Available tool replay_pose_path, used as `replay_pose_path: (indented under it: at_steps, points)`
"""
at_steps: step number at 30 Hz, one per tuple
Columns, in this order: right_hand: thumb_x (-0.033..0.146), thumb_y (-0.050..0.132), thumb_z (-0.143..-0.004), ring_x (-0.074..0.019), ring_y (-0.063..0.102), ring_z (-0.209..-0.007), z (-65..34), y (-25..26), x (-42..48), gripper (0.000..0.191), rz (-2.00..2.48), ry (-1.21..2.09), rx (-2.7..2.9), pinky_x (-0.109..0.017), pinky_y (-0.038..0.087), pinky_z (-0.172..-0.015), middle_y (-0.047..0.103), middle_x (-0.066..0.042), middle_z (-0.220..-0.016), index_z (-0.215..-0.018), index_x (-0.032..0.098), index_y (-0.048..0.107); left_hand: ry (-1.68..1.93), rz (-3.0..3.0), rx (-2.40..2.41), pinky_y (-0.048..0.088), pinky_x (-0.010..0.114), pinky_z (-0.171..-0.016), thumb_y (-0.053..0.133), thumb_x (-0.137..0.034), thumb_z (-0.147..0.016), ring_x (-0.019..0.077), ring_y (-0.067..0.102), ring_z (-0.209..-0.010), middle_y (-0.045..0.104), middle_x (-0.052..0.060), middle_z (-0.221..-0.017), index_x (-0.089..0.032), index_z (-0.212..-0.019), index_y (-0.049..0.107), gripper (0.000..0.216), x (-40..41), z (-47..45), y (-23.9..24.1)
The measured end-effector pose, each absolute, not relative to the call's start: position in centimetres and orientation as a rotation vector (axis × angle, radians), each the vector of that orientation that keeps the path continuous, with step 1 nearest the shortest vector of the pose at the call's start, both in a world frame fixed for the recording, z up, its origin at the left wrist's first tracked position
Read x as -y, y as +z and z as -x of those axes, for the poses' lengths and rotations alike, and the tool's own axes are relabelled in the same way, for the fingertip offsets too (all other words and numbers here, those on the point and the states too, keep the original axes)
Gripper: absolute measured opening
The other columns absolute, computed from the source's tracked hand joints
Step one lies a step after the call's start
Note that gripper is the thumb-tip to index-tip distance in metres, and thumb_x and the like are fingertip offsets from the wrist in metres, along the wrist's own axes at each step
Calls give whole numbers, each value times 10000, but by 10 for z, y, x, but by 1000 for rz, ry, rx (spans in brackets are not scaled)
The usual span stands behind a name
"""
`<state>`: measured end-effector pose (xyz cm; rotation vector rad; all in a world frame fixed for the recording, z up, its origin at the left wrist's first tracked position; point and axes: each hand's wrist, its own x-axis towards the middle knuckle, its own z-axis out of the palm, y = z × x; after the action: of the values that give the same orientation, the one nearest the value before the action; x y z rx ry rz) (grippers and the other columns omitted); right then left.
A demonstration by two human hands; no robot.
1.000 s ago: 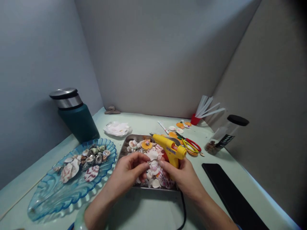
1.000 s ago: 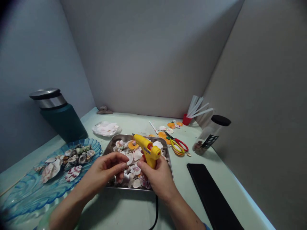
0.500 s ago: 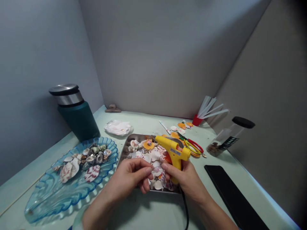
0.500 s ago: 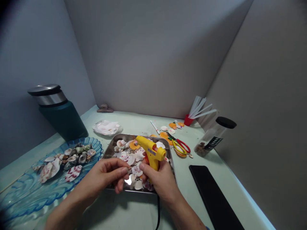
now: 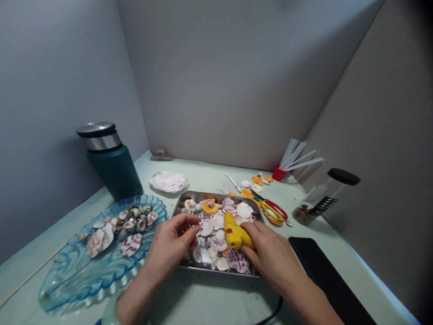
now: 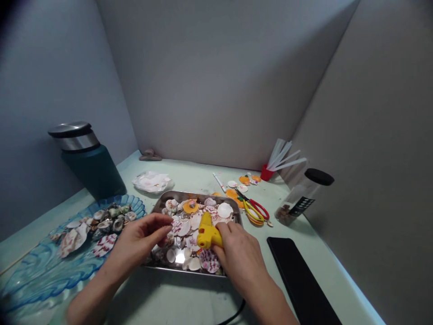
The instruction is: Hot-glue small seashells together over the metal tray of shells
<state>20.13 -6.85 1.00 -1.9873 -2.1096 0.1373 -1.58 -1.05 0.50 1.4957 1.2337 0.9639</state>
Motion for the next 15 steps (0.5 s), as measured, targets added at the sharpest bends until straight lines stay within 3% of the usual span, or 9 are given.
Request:
replay_pose_path:
  at_steps: [5,11,15]
  points:
    - [307,642,-796,-281,573,-954,-210,17,75,337,1841,160,2227,-389,456,-757,618,-78,-1043,-1126,267,588,971,-1565,-1232,435,258,-513,621,-271,-715,139,557,-520,605,-7,-580,-169,-825,660,155,12,17,5]
    - [255,568,-865,-265,549,-1039,-187,39,77,304,1489,210,2121,-395,445,-852,620,-94,-1126,-1168,243,580,914,-1455,-1067,410,239,-504,641,-256,-709,116,523,-516,581,-21,-578,-162,-810,634,138,17,15,13]
    - [208,559,-872,-222,610,-909,-164,40,68,152,1382,373,2008,-346,446,-811,693,-54,-960,-990,211,655,889,-1377,-955,413,229,-512,666,-270,-712,97,522,-515,598,-20,-628,-158,-839,625,174,20,15,15]
